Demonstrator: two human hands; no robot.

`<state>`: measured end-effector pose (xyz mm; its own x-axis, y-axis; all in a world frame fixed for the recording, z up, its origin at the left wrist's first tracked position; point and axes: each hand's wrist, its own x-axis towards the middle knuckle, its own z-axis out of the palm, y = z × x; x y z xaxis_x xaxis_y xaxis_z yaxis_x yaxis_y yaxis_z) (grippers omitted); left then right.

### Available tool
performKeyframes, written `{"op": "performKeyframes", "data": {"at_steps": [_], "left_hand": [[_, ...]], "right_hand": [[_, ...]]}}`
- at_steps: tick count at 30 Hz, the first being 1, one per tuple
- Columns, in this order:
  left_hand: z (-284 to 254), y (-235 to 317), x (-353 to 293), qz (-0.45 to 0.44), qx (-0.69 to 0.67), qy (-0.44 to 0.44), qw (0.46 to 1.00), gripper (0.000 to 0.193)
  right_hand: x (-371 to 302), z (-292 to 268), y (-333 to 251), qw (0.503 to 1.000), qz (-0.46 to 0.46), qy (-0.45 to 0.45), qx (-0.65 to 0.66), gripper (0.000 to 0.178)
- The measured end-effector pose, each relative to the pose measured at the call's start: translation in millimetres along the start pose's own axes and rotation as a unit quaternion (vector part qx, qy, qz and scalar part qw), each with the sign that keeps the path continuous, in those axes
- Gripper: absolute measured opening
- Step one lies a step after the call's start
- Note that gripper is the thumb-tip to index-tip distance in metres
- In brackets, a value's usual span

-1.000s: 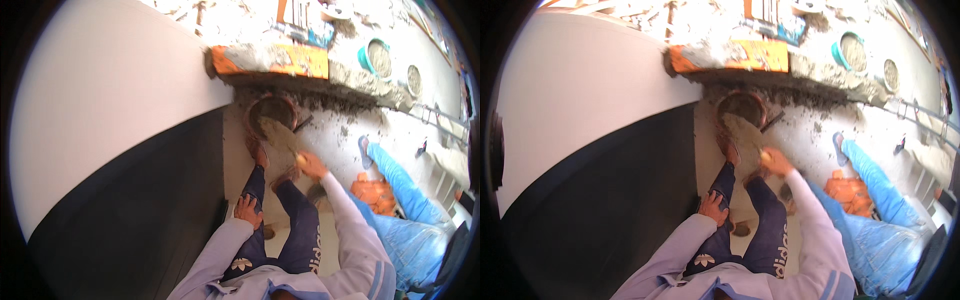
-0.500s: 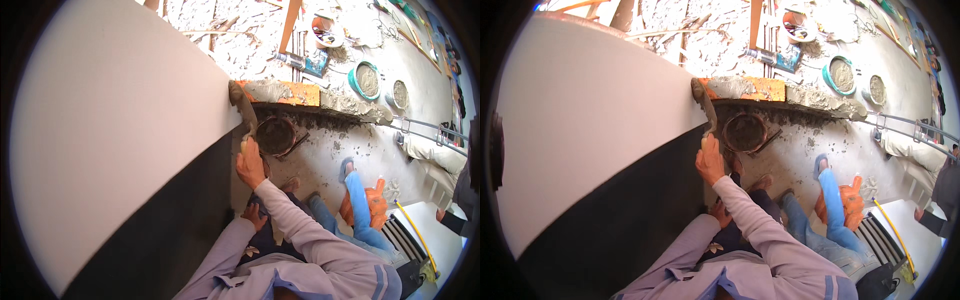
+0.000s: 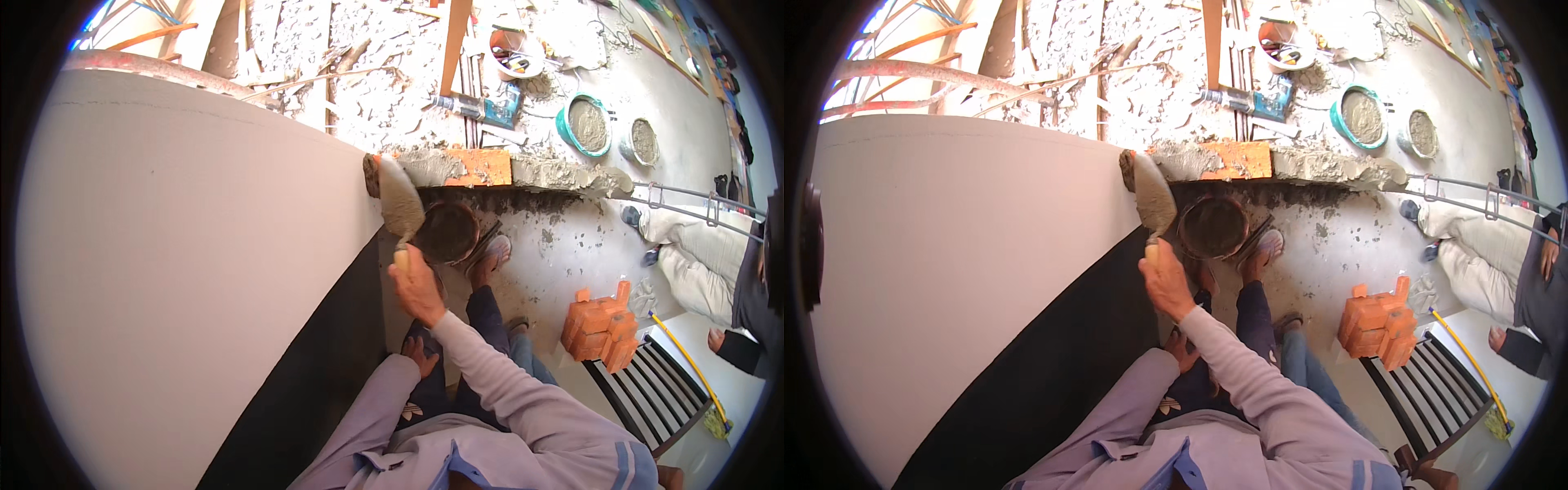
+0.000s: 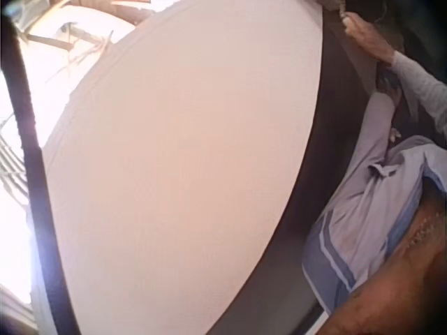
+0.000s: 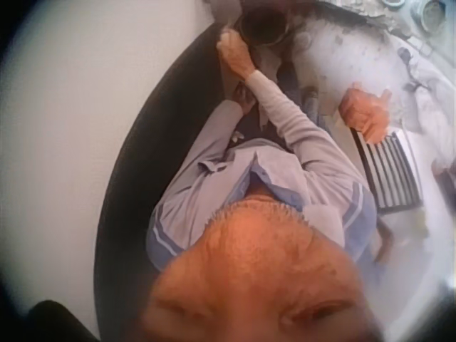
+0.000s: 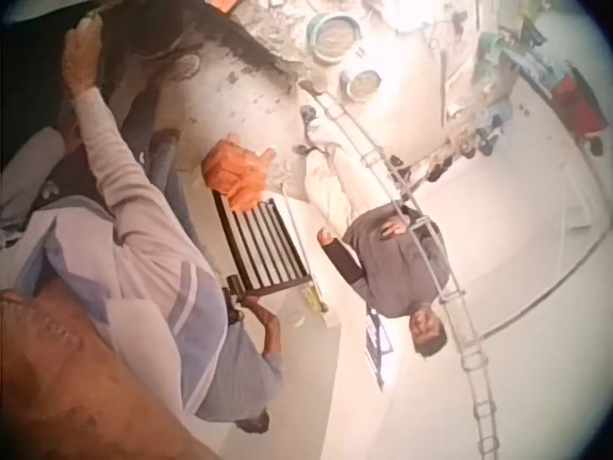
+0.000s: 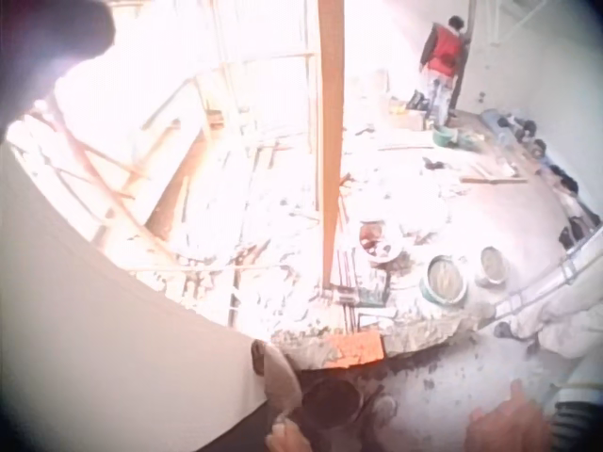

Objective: The person applies mortar to a low brick wall using a trowel and places individual bricks into the mortar bed.

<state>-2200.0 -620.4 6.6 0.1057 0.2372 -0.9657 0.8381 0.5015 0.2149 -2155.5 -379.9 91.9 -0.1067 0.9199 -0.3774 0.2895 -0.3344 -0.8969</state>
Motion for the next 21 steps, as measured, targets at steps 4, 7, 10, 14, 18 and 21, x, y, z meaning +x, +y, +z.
{"op": "performKeyframes", "data": {"at_steps": [4,7,10,14,18,21], "left_hand": [[-4,6,-1,-0.009,0.033,-0.003,0.999,0.094],[-13,26,3,-0.012,0.05,-0.021,0.998,0.093],[-25,34,-6,-0.024,0.038,-0.043,0.998,0.09],[-25,23,-9,-0.02,-0.013,-0.008,1.0,0.092],[-26,35,-8,-0.017,-0.035,0.002,0.999,0.092],[-27,47,-1,-0.001,-0.024,-0.011,1.0,0.092]], "right_hand": [[29,-33,-21,0.968,0.178,-0.111,0.138,0.026],[50,-38,15,0.951,0.212,-0.179,0.139,0.024],[33,-69,19,0.976,-0.081,-0.071,-0.191,0.023],[49,-129,-49,0.915,-0.095,-0.055,-0.388,0.027],[153,-138,-69,0.808,-0.283,-0.054,-0.514,0.026],[224,-129,-51,0.777,-0.23,-0.17,-0.56,0.013]]}}
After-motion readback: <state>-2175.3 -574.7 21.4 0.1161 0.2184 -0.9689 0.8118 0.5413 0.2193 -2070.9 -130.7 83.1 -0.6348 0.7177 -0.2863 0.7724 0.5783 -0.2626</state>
